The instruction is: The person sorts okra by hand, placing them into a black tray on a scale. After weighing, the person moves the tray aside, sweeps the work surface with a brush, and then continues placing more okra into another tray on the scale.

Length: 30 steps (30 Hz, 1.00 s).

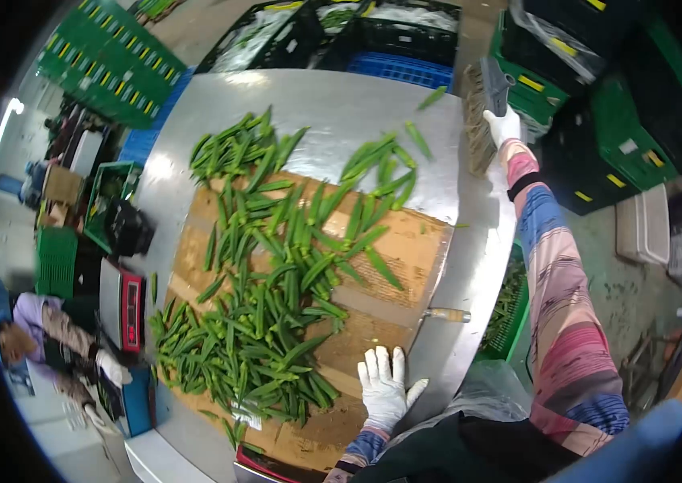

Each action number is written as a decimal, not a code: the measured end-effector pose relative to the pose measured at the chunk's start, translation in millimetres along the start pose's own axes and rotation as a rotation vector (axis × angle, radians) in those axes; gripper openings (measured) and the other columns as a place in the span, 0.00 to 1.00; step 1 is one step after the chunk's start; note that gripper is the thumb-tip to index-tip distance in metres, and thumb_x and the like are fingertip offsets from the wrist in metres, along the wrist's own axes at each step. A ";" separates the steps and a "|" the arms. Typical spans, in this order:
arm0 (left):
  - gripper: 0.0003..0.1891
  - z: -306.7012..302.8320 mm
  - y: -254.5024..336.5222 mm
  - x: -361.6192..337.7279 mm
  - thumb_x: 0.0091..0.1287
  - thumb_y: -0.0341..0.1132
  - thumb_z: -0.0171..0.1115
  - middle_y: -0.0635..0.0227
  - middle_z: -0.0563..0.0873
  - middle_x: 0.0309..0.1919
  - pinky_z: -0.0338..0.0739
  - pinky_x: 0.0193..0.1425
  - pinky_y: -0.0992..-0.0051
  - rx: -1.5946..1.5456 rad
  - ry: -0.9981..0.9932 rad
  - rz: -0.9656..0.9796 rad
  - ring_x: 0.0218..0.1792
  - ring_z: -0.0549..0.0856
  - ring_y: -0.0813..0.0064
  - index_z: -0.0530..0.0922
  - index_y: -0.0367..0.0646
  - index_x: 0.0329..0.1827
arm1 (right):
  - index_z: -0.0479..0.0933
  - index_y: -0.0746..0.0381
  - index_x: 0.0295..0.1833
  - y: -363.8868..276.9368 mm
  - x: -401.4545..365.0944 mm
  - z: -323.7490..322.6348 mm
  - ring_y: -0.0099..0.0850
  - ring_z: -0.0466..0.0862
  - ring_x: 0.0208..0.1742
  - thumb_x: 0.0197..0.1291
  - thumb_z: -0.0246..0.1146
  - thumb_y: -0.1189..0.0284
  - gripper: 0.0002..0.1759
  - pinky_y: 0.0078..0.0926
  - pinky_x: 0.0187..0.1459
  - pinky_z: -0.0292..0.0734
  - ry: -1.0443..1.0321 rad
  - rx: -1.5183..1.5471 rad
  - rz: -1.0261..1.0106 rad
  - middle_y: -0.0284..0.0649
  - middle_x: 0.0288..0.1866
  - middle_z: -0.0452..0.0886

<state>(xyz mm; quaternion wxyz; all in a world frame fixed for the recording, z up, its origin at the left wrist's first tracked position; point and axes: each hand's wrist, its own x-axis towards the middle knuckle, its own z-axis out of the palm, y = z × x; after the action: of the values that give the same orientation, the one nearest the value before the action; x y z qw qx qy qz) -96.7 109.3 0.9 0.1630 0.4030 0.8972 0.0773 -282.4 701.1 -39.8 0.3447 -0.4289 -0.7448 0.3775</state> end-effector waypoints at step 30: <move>0.32 41.0 -77.4 -25.8 0.74 0.58 0.52 0.57 0.79 0.69 0.67 0.77 0.58 -0.718 0.250 -0.280 0.71 0.76 0.60 0.71 0.46 0.74 | 0.72 0.54 0.72 -279.4 -542.3 96.6 0.45 0.88 0.45 0.61 0.67 0.68 0.32 0.45 0.47 0.83 -1.152 -0.023 -0.667 0.47 0.46 0.85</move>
<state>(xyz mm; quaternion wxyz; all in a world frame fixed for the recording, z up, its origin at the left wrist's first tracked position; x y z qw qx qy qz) -120.2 39.0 -52.4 0.1919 0.1818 0.8724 0.4110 -255.1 90.8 51.0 -0.0150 0.0912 -0.9067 0.4115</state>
